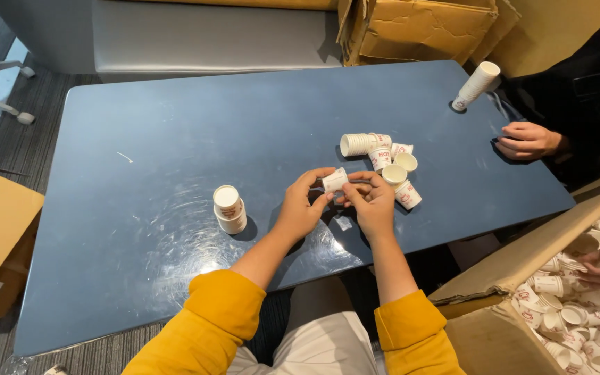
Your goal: Stacking and packaging small paper cups into plastic sleeves.
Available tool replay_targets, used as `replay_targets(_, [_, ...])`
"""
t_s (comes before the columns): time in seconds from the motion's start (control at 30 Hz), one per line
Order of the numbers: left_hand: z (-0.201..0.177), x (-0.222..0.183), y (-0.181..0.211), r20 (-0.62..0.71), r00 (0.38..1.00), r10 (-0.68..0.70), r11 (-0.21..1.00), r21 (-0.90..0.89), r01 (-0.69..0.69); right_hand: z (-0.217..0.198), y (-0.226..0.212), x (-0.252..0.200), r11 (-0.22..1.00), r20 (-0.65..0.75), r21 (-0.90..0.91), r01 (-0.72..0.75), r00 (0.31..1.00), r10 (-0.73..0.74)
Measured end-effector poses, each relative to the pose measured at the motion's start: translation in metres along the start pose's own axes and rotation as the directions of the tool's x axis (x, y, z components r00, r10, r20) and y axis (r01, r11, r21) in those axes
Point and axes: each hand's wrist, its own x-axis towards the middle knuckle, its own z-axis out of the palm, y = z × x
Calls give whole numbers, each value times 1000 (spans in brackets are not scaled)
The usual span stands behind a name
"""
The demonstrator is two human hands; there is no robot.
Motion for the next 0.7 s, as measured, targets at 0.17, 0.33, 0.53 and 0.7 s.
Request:
replay_targets(0.17, [0,2,4,95,948,-303,911,-263,317,-10,15,-1,995,6,99,-22,1000,22])
replay_targets(0.33, [1,2,-4,-31,963,-268,899,-367,238,0,-4,-4,980,123,-24,200,973,-195])
replay_targets(0.53, [-5,-2,15,-156,986,-59,994,-101,43,-7,13,-4,991,251,104,79,963,-103])
replay_targets(0.7, [-14,-5,37,-207,977,56,998,23,-52,10,2,-14,981,226,178,74,967,-114])
